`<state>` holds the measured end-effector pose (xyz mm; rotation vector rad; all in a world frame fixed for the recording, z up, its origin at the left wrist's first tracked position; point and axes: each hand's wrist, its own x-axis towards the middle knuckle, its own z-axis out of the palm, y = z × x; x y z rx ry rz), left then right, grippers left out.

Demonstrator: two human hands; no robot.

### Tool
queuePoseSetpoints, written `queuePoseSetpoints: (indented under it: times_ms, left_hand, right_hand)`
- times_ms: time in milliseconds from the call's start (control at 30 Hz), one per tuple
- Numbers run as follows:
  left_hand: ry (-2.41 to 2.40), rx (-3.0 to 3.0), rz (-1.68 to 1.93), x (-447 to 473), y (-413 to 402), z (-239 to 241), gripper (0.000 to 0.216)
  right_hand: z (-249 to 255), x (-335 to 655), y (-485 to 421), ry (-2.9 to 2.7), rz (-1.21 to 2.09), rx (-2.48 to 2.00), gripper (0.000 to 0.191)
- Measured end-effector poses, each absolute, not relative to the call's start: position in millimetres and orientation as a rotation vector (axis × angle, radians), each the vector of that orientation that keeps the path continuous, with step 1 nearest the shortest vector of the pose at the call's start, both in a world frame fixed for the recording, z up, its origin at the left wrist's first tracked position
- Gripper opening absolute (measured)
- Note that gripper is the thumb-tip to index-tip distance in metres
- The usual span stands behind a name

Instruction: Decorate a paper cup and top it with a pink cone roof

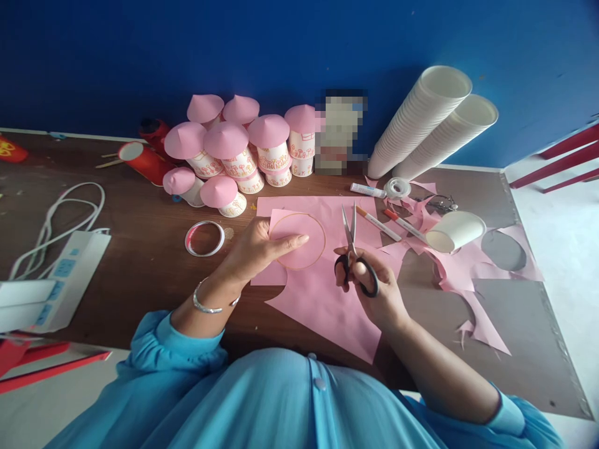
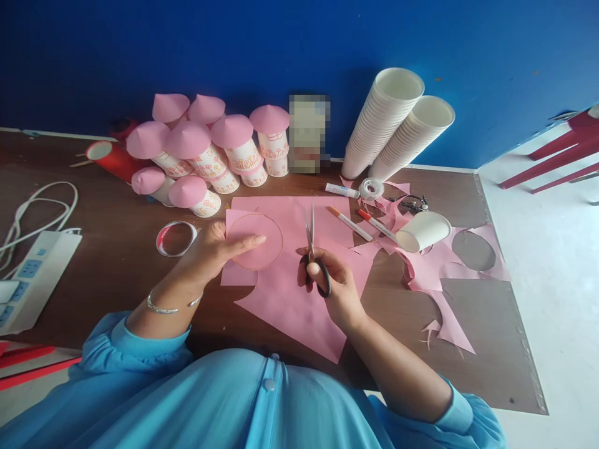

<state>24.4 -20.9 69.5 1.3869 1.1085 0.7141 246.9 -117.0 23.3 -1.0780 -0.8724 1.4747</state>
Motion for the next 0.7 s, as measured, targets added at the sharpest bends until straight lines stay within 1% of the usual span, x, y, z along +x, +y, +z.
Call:
queuePoseSetpoints:
  times_ms: [167,367,533,700]
  left_hand:
    - [1.094,1.427,0.667,24,-21,70,0.037]
    - [1.063,1.438,0.602,24,-20,75,0.034]
    - [1.036,1.437,0.614,24,-21,76,0.033]
    - [1.038,1.417,0.603,24,-23,76,0.034]
  right_hand:
    - [28,247,-120,-1.083,1.361,-1.235,0.050]
    - [34,245,-121,-1.218,1.344,-1.270,0.043]
    - [33,244,-120,-1.251,1.357,-1.269,0.036]
    - [34,244,-120,-1.251,1.371,-1.239,0.035]
